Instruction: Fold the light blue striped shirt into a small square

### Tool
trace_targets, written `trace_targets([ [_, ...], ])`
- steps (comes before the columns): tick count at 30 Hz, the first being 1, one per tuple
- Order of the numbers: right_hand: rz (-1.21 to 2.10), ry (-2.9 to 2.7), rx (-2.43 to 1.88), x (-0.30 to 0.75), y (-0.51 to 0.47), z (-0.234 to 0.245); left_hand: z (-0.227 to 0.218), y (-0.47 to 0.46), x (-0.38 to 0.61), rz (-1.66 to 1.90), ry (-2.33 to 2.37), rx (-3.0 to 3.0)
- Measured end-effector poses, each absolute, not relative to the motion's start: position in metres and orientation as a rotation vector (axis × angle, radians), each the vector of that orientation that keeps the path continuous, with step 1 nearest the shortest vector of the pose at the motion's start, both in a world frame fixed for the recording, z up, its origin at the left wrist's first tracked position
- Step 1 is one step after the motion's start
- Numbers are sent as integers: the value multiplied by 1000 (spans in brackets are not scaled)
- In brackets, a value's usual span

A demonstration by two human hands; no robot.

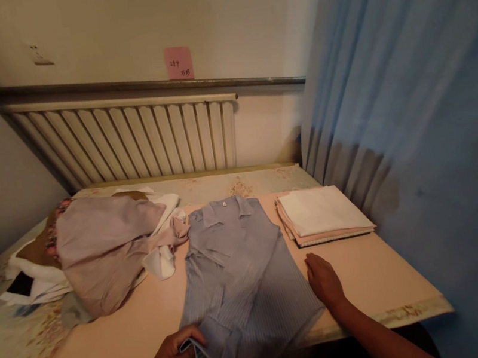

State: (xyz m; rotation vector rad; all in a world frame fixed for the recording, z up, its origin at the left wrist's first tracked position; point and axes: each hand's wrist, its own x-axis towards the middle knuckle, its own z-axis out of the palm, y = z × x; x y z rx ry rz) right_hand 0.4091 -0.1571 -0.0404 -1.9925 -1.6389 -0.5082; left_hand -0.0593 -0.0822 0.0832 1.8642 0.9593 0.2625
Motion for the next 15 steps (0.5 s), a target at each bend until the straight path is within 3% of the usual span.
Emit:
trace_targets([
  [15,-522,-1630,-1944,409,-158,-41,119,-73,-26,256,840,1996],
])
